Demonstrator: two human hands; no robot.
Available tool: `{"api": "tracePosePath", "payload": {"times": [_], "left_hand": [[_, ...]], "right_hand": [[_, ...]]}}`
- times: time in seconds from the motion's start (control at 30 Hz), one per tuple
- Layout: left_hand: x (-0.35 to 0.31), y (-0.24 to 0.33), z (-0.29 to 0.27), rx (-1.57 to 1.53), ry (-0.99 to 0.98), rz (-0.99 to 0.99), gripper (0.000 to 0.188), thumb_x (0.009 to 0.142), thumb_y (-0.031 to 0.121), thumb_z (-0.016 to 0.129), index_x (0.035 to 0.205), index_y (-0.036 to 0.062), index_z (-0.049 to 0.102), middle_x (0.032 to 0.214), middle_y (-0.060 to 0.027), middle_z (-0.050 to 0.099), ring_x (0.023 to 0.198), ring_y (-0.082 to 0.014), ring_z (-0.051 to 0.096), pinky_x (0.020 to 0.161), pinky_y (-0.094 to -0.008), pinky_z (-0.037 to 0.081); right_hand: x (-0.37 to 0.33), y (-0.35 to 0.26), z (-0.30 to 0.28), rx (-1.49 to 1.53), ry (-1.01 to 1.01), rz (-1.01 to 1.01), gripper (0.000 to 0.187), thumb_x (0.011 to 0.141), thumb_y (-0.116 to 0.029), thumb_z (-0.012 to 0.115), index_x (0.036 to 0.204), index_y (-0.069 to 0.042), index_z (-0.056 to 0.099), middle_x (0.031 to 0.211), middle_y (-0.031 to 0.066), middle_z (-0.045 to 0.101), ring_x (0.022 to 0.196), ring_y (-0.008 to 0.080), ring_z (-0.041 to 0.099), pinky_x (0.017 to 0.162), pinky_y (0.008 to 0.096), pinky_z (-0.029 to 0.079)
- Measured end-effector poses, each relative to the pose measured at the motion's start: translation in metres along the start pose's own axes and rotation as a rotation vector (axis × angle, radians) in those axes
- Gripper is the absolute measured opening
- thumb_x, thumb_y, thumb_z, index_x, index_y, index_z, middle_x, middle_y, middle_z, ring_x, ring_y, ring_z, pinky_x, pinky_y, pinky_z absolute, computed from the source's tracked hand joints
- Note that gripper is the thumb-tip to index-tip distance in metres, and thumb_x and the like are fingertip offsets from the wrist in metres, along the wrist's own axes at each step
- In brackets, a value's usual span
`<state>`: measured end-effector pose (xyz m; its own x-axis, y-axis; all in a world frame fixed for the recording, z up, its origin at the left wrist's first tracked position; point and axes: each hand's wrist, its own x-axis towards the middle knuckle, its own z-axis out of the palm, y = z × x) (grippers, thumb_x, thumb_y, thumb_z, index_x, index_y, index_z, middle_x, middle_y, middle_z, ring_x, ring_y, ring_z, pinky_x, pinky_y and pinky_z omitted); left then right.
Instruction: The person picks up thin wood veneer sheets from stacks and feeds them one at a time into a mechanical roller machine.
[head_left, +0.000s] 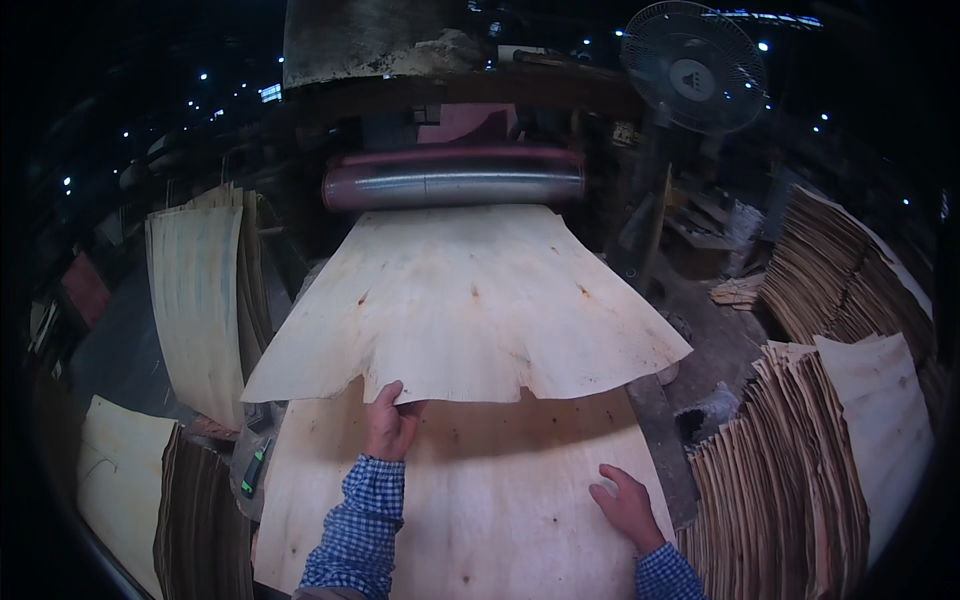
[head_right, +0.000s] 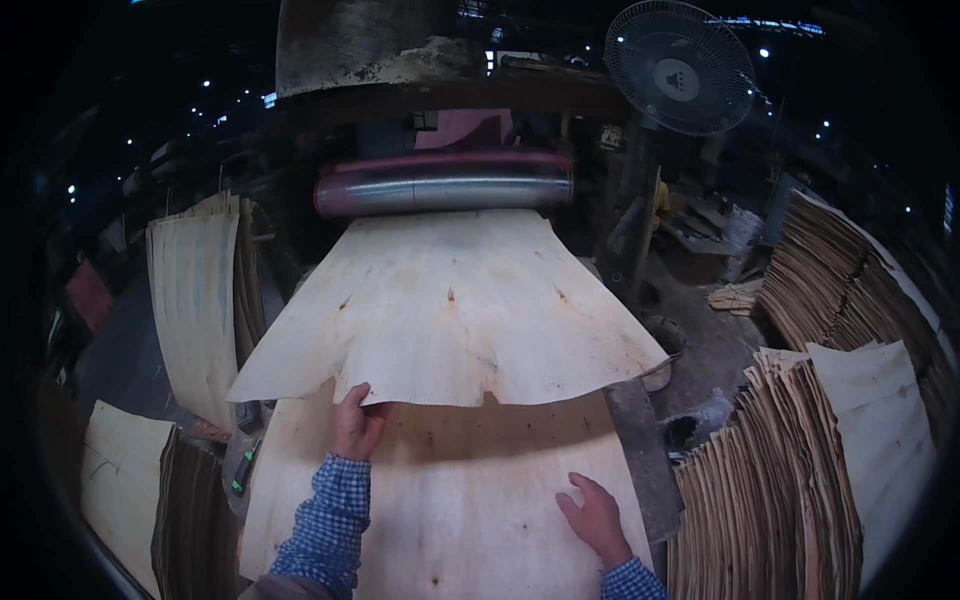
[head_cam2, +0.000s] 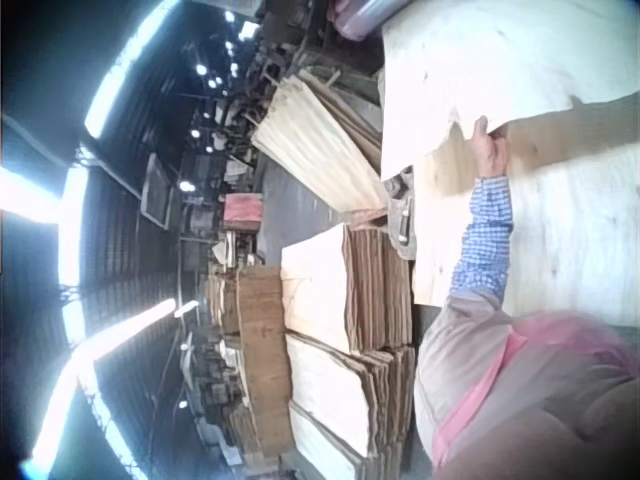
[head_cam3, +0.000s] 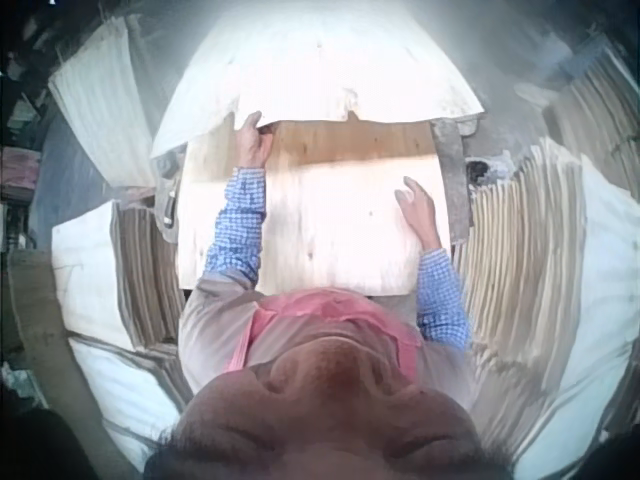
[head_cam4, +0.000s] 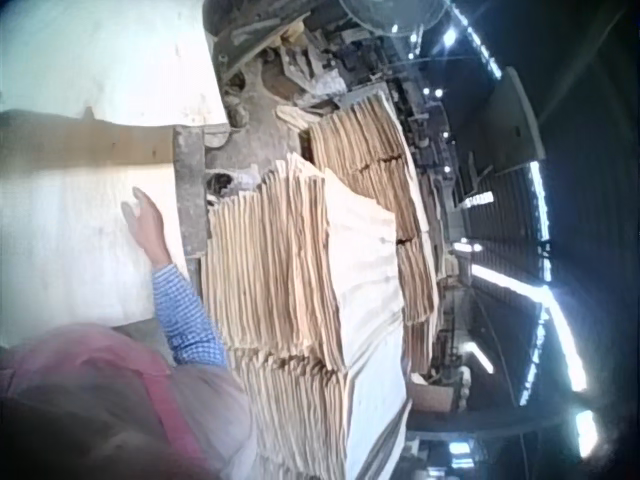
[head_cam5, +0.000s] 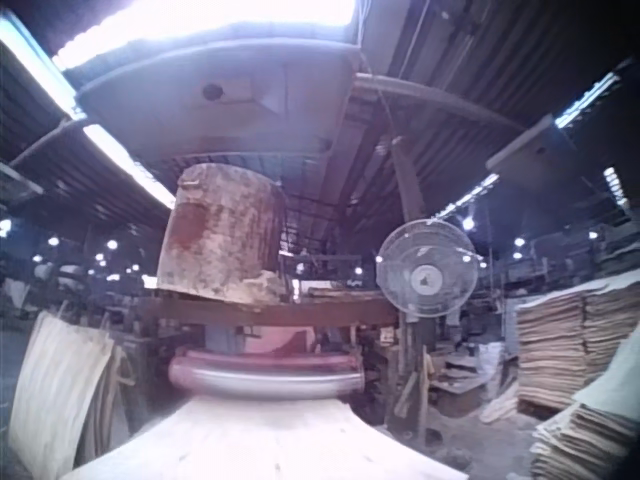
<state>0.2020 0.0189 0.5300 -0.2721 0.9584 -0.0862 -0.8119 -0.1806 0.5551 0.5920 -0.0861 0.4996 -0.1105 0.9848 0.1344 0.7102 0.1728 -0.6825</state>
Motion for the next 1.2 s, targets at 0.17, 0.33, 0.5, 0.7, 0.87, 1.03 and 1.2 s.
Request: {"api": "tracePosePath", "payload": {"times": [0.17,0.33,0.5,0.7,0.87,1.03,1.2], "left_hand": [[0.089,-0.042,-0.069,0.045,0.046,-0.098,0.035,0.095,0.016,0.052,0.125,0.0004,0.048,0.122,-0.0140,0.058,0.112,-0.0290,0.057,0.094,-0.0452,0.049],[0.069,-0.070,-0.052,0.229,0.333,-0.361,0.042,0.096,0.034,0.055,0.126,0.0062,0.049,0.118,-0.0114,0.060,0.106,-0.0242,0.059,0.091,-0.0433,0.046],[-0.049,-0.071,-0.111,0.276,0.136,-0.438,0.030,0.099,0.034,0.048,0.097,0.0057,0.059,0.114,-0.0114,0.063,0.105,-0.0268,0.060,0.093,-0.0419,0.047],[-0.205,-0.011,-0.161,0.181,0.239,-0.421,0.030,0.100,0.029,0.045,0.107,0.0030,0.058,0.120,-0.0136,0.061,0.109,-0.0291,0.060,0.089,-0.0419,0.050],[-0.306,0.017,-0.157,0.455,0.216,-0.637,0.042,0.100,0.034,0.046,0.129,0.0043,0.048,0.128,-0.0151,0.056,0.112,-0.0307,0.058,0.089,-0.0433,0.051],[-0.388,-0.009,-0.218,-0.013,-0.096,-0.999,0.048,0.097,0.029,0.048,0.136,0.0009,0.043,0.129,-0.0189,0.056,0.115,-0.0312,0.057,0.095,-0.0463,0.048],[-0.362,0.001,-0.116,-0.204,0.193,-0.175,0.070,0.096,0.052,0.044,0.146,0.0049,0.029,0.143,-0.0168,0.043,0.127,-0.0335,0.047,0.107,-0.0482,0.038]], "right_hand": [[-0.090,0.050,0.001,-0.627,0.159,-0.027,0.052,0.076,-0.022,0.068,0.120,0.003,0.055,0.127,0.0263,0.054,0.120,0.0411,0.050,0.103,0.0468,0.037],[-0.120,0.055,-0.016,-0.660,0.265,0.131,0.043,0.077,-0.020,0.064,0.112,0.004,0.059,0.121,0.0272,0.057,0.112,0.0418,0.055,0.098,0.0458,0.042],[-0.119,0.049,-0.052,-0.540,0.162,0.211,0.037,0.077,-0.020,0.064,0.107,0.002,0.064,0.102,0.0214,0.066,0.092,0.0377,0.063,0.085,0.0452,0.049],[-0.087,0.061,-0.093,0.211,-0.068,0.496,0.034,0.082,-0.021,0.067,0.111,-0.001,0.066,0.085,0.0073,0.070,0.077,0.0129,0.064,0.071,0.0285,0.051],[-0.052,0.000,-0.112,0.646,-0.383,0.418,0.039,0.086,-0.016,0.062,0.119,0.005,0.060,0.100,0.0076,0.067,0.084,0.0133,0.064,0.076,0.0268,0.051],[-0.053,-0.080,-0.147,1.024,-0.244,0.336,0.038,0.088,-0.012,0.054,0.120,0.007,0.057,0.105,0.0133,0.067,0.090,0.0182,0.065,0.082,0.0299,0.051],[-0.073,0.007,-0.130,1.120,-0.161,0.431,0.040,0.087,-0.012,0.052,0.121,0.007,0.056,0.107,0.0154,0.066,0.094,0.0219,0.066,0.085,0.0327,0.051]]}}
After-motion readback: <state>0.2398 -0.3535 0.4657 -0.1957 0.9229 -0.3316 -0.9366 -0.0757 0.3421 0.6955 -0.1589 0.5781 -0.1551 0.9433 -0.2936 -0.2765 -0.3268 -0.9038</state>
